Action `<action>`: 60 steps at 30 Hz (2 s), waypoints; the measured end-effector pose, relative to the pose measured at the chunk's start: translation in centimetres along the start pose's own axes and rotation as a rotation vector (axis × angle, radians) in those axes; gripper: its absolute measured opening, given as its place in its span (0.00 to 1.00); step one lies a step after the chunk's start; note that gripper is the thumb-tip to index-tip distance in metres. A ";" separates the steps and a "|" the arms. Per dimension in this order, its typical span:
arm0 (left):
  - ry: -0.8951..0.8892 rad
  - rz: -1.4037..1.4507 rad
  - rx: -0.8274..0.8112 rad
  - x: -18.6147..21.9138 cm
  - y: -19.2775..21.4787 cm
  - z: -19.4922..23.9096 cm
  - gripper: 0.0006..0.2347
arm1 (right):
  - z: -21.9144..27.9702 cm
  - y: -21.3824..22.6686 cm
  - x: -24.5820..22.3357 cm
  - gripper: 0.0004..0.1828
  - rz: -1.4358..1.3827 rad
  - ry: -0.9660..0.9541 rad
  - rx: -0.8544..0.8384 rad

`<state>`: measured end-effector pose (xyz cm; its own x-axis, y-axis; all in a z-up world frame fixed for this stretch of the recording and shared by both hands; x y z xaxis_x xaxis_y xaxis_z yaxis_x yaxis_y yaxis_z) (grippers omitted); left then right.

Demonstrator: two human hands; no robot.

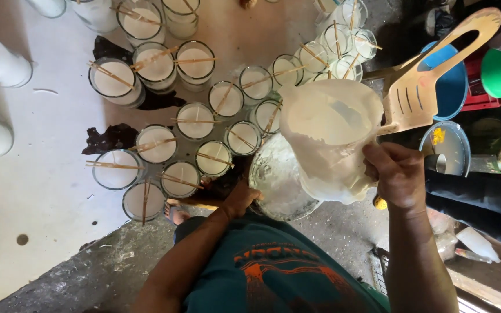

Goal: The person carries a white pitcher filled with melted wax and pours it into multiple glass jars arranged on a table. Each jar contains a wooden stick to hold the wick in place. The person moves along the table, filling several jars in sequence.

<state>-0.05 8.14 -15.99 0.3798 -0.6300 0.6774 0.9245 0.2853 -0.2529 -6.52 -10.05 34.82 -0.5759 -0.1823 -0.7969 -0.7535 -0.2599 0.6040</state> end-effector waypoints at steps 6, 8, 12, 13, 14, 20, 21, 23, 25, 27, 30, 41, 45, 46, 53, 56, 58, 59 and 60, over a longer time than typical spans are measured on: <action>0.688 -0.206 -0.333 6.6 1.7 -0.8 0.66 | -0.3 0.0 -0.2 0.26 -0.009 -0.020 -0.038; 0.644 -0.205 -0.367 7.3 1.9 0.2 0.62 | -0.4 0.0 0.0 0.26 0.033 0.005 -0.038; 0.574 -0.202 -0.414 8.0 2.8 2.2 0.57 | -0.4 -0.2 -1.3 0.26 0.047 -0.031 -0.057; 0.540 -0.201 -0.437 8.4 2.9 2.9 0.55 | -0.3 -0.2 -1.4 0.26 0.059 -0.027 -0.055; 0.506 -0.201 -0.458 8.8 3.1 3.6 0.53 | -0.2 -0.2 -1.5 0.26 0.069 -0.022 -0.054; -0.120 -0.024 -0.017 11.8 2.3 10.9 0.13 | -0.1 0.0 -3.1 0.25 0.122 -0.131 -0.103; -0.120 -0.023 -0.018 14.4 2.5 12.9 0.13 | -0.1 0.1 -2.9 0.25 0.123 -0.131 -0.102; -0.362 -0.072 -0.050 19.9 2.9 16.9 0.48 | -0.2 0.0 -2.8 0.24 0.103 -0.123 -0.121; -0.285 -0.072 -0.045 20.1 2.9 17.3 0.48 | -0.1 0.1 -2.7 0.25 0.100 -0.116 -0.132; -0.208 -0.072 -0.035 20.3 2.8 17.4 0.48 | -0.2 -0.1 -2.7 0.26 0.095 -0.107 -0.145; -0.226 0.051 -0.033 18.9 2.5 16.1 0.47 | -0.1 -0.1 -2.6 0.26 0.078 -0.086 -0.135; -0.153 0.013 -0.035 12.4 2.7 11.7 0.13 | 0.1 0.0 -2.2 0.26 0.078 -0.070 -0.140; -0.193 -0.065 -0.043 10.0 2.7 9.8 0.07 | 0.2 0.0 -1.5 0.24 0.004 -0.098 -0.130; -0.271 -0.102 -0.061 9.4 2.8 9.4 0.06 | 0.2 0.0 -1.6 0.24 0.026 -0.107 -0.120; -0.183 -0.025 -0.048 11.8 3.2 11.6 0.09 | 0.6 -0.5 -1.8 0.27 0.025 -0.127 -0.057; -0.227 -0.036 -0.076 9.2 3.5 9.9 0.15 | 1.2 -0.5 -1.3 0.28 -0.031 -0.087 -0.065; -0.697 -0.266 -0.102 8.9 4.3 10.1 0.16 | 1.7 -0.9 -1.9 0.27 -0.100 -0.106 -0.046; -1.164 -0.498 -0.125 8.7 4.6 10.5 0.19 | 2.0 -1.1 -2.1 0.26 -0.167 -0.127 -0.028; -1.164 -0.499 -0.128 8.7 4.8 10.6 0.19 | 2.2 -1.3 -2.5 0.26 -0.168 -0.128 -0.027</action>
<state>7.32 11.63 -3.99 -0.2027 0.3734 0.9053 0.9792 0.0892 0.1825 -4.82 -7.22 36.05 -0.4800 -0.0130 -0.8771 -0.8344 -0.3018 0.4611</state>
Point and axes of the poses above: each hand's wrist, its own z-axis away from the middle knuckle, its own y-axis out of the back of the hand, x = y × z, the point moved 1 cm from there along -z, towards the middle knuckle, and after that the axes turned 3 degrees about x, right-handed, at the moved point
